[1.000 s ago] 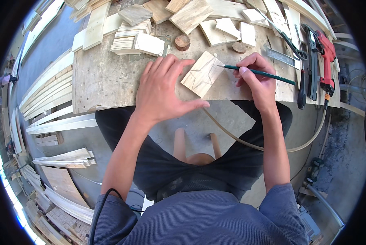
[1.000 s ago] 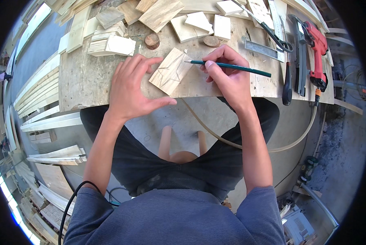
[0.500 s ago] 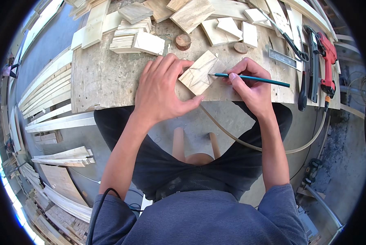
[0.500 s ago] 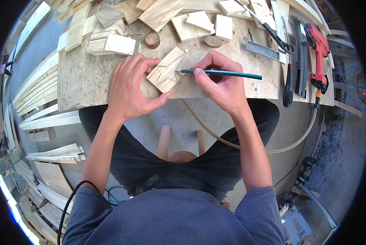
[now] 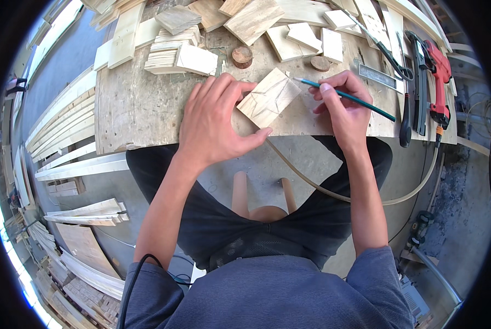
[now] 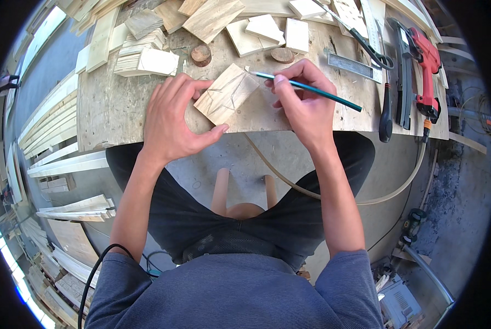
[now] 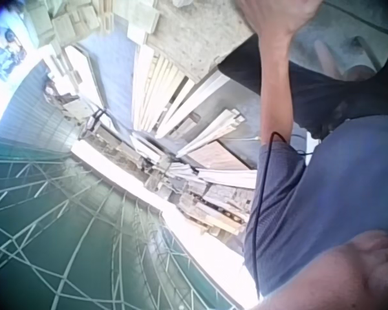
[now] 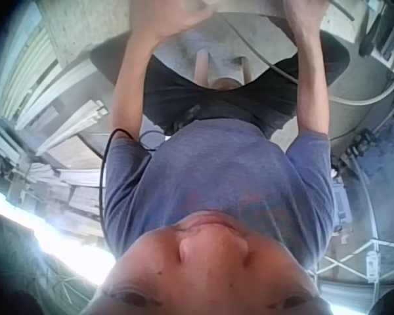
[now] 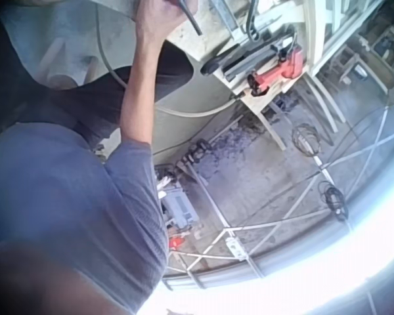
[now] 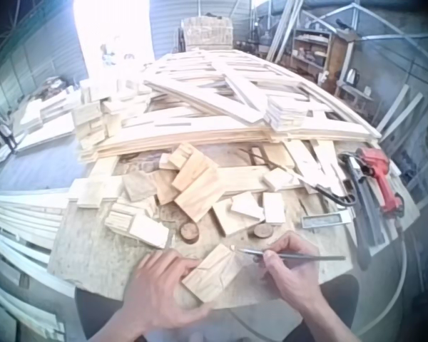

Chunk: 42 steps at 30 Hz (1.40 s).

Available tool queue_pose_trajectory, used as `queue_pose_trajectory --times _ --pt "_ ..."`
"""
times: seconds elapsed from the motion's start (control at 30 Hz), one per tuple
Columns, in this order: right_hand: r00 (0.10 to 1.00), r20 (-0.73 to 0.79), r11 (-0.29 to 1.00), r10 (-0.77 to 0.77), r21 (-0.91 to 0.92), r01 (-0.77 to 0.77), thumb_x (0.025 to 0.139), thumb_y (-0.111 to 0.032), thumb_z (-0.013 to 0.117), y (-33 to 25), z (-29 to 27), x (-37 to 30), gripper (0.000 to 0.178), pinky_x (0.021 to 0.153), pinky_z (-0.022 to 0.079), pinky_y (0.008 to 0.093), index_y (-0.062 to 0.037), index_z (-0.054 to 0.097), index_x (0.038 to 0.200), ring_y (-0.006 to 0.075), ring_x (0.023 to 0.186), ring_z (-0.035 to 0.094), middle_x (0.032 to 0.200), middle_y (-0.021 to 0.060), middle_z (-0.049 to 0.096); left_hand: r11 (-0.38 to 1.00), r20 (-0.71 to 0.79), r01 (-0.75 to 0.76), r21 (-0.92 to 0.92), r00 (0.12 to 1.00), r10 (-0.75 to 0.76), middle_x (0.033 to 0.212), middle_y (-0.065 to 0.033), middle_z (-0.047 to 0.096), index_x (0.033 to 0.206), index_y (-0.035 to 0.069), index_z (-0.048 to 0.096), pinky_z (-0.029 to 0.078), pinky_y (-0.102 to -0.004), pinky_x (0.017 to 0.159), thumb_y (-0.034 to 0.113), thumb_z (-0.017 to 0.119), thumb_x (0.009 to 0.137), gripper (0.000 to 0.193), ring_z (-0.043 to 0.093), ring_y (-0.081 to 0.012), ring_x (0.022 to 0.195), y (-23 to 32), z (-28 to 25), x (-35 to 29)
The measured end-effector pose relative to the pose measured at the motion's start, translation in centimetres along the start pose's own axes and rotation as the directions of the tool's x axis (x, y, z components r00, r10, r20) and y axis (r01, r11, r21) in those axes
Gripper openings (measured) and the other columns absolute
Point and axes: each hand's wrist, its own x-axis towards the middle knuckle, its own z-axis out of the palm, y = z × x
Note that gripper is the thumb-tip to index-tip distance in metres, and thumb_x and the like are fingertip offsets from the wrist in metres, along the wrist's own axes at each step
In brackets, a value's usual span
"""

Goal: The person marks a small rectangular piece of wood with a pencil, then uses a hand saw to cut along the marked line. The cut piece is set aside, and the process is repeated with another piece of wood.

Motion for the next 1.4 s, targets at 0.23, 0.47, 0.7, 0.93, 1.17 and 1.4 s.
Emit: queue_pose_trajectory --times 0.23,0.47,0.7,0.93,1.17,1.4 --pt "0.994 0.079 0.994 0.080 -0.087 -0.073 0.108 -0.010 0.075 -0.4 -0.2 0.0 0.009 0.063 0.056 0.0220 -0.0017 0.073 0.105 0.0054 0.082 0.070 0.096 0.0063 0.082 1.000 -0.010 -0.012 0.009 1.000 0.012 0.115 -0.0059 0.064 0.128 0.011 0.073 0.050 -0.0429 0.103 0.052 0.093 0.081 0.065 0.066 -0.0278 0.113 -0.1 0.2 -0.1" --pt "0.996 0.076 0.994 0.039 -0.102 -0.031 0.113 -0.015 0.074 0.0 -0.6 0.1 0.013 0.070 0.064 0.0270 -0.0029 0.072 0.110 0.0108 0.095 0.077 0.105 0.0099 0.083 1.000 -0.002 -0.008 0.007 1.000 0.008 0.114 -0.0060 0.063 0.128 0.011 0.073 0.050 -0.0432 0.103 0.054 0.093 0.081 0.066 0.065 -0.0276 0.113 -0.2 0.1 0.0" --pt "1.000 -0.005 0.998 0.015 -0.066 -0.015 0.109 -0.011 0.075 -0.4 0.3 0.2 0.010 0.064 0.059 0.0226 -0.0005 0.074 0.107 0.0051 0.080 0.072 0.098 0.0071 0.083 1.000 0.002 -0.002 0.008 1.000 0.002 0.113 -0.0063 0.063 0.127 0.011 0.073 0.050 -0.0429 0.102 0.053 0.093 0.081 0.066 0.065 -0.0277 0.112 -0.1 0.1 0.0" --pt "0.999 -0.042 0.998 0.004 -0.056 -0.006 0.109 -0.011 0.075 -0.2 0.5 0.2 0.011 0.062 0.056 0.0222 0.0001 0.073 0.107 0.0041 0.075 0.067 0.096 0.0061 0.082 1.000 -0.007 -0.011 0.008 1.000 0.011 0.113 -0.0060 0.063 0.126 0.010 0.073 0.050 -0.0425 0.101 0.053 0.093 0.081 0.065 0.065 -0.0272 0.112 -0.1 0.1 0.0" --pt "0.999 -0.038 0.999 0.006 -0.033 -0.007 0.109 -0.009 0.073 -0.2 0.5 0.2 0.009 0.065 0.058 0.0229 -0.0017 0.070 0.106 0.0049 0.079 0.070 0.097 0.0054 0.081 1.000 -0.032 -0.024 0.011 0.999 0.024 0.112 -0.0053 0.064 0.132 0.012 0.075 0.051 -0.0425 0.099 0.054 0.094 0.081 0.069 0.066 -0.0259 0.109 -0.1 0.1 -0.1" --pt "0.995 0.063 0.995 0.076 0.064 -0.080 0.107 -0.005 0.073 -1.1 2.2 -2.8 0.007 0.068 0.059 0.0232 -0.0003 0.069 0.109 0.0062 0.084 0.071 0.099 0.0077 0.080 0.997 -0.110 -0.011 -0.074 0.994 0.003 0.099 -0.0009 0.065 0.139 0.013 0.074 0.053 -0.0392 0.092 0.051 0.103 0.073 0.082 0.068 -0.0229 0.101 -0.2 0.5 -0.3"
